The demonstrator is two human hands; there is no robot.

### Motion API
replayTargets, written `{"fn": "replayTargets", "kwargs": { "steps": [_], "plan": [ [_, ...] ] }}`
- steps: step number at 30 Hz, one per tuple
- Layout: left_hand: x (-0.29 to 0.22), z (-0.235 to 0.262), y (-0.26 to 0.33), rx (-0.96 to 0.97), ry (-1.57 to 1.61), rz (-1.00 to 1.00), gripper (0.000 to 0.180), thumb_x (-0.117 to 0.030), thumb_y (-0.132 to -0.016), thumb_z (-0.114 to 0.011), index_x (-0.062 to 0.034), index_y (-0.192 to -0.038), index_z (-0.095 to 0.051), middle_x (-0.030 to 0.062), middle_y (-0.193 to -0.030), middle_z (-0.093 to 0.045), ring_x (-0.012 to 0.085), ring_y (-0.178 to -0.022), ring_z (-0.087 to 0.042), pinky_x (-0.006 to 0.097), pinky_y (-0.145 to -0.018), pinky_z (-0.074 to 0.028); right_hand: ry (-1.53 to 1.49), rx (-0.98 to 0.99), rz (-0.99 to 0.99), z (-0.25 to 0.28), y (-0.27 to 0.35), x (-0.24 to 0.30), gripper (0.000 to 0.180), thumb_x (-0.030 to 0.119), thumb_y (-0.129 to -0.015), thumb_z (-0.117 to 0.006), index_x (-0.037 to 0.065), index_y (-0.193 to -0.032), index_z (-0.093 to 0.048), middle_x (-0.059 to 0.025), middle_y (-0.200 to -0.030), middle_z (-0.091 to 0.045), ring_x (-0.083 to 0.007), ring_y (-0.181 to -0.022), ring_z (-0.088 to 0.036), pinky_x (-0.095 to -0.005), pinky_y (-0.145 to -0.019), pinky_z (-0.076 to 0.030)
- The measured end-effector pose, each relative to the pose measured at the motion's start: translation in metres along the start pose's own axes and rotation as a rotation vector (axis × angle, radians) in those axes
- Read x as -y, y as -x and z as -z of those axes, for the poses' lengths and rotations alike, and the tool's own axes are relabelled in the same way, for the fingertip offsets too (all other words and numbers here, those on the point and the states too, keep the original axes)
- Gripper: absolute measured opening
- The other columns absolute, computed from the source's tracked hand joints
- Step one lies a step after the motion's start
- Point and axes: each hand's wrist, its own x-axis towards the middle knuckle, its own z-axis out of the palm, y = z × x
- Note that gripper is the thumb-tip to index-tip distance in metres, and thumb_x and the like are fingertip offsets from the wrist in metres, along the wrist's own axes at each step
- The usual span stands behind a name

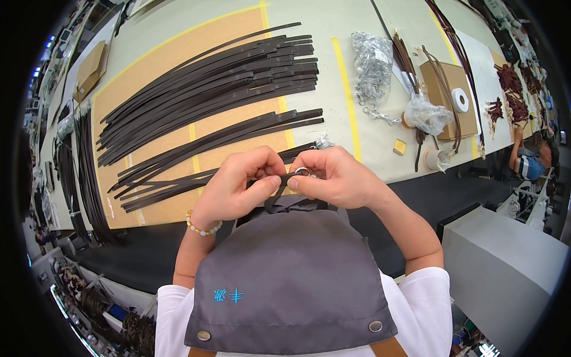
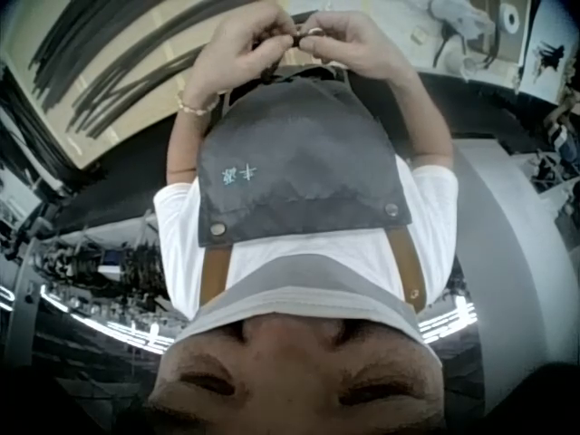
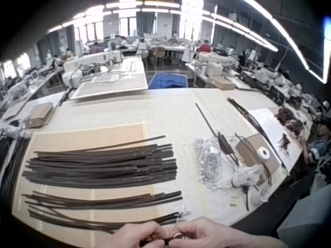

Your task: Attaching metal clips and rings to leather straps for goods production.

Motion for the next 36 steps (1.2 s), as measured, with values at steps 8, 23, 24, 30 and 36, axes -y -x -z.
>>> {"fn": "replayTargets", "kwargs": {
  "steps": [8,23,24,30,36],
  "plan": [
    [0.008,0.001,-0.005,0.082,-0.167,-0.043,0.022,-0.015,-0.099,-0.064,0.0008,-0.083,-0.06,0.002,-0.063,-0.051,0.0102,-0.058,-0.042,0.03,-0.053,-0.036,0.089,-0.025,0.075,-0.002,-0.001,-0.001,0.022,0.023,-0.1,-0.069,0.001,-0.103,-0.069,0.0029,-0.074,-0.062,-0.0037,-0.067,-0.053,-0.0234,-0.059,-0.044],
    [0.009,0.012,-0.003,0.232,-0.034,0.032,0.016,-0.011,-0.095,-0.062,-0.0002,-0.083,-0.06,0.0037,-0.063,-0.053,0.0129,-0.058,-0.045,0.032,-0.054,-0.038,0.178,0.015,0.111,-0.008,0.002,0.004,0.023,0.024,-0.102,-0.066,0.001,-0.099,-0.066,0.002,-0.069,-0.057,-0.0077,-0.064,-0.047,-0.028,-0.058,-0.04],
    [0.009,0.014,-0.002,0.235,-0.032,0.032,0.016,-0.011,-0.095,-0.062,-0.0002,-0.083,-0.06,0.0037,-0.063,-0.053,0.0129,-0.058,-0.045,0.032,-0.054,-0.038,0.178,0.013,0.109,-0.01,0.002,0.002,0.023,0.024,-0.102,-0.066,0.001,-0.099,-0.066,0.002,-0.069,-0.057,-0.0077,-0.064,-0.047,-0.028,-0.058,-0.04],
    [-0.001,0.024,0.005,0.2,-0.072,0.043,0.008,-0.007,-0.084,-0.063,0.0014,-0.086,-0.062,0.0012,-0.069,-0.056,0.0079,-0.064,-0.047,0.028,-0.057,-0.038,0.192,-0.071,0.195,-0.018,0.001,-0.009,0.025,0.025,-0.103,-0.064,0.002,-0.092,-0.061,0.0039,-0.067,-0.051,-0.0058,-0.064,-0.042,-0.0263,-0.057,-0.036],
    [0.007,0.029,0.011,0.134,-0.058,0.023,0.01,-0.006,-0.081,-0.064,0.0025,-0.084,-0.061,0.002,-0.066,-0.055,0.0088,-0.06,-0.048,0.027,-0.054,-0.038,0.025,-0.03,0.167,-0.022,0.0,-0.01,0.027,0.027,-0.106,-0.062,0.003,-0.094,-0.062,0.0062,-0.07,-0.052,-0.0041,-0.065,-0.042,-0.0242,-0.058,-0.035]
  ]
}}
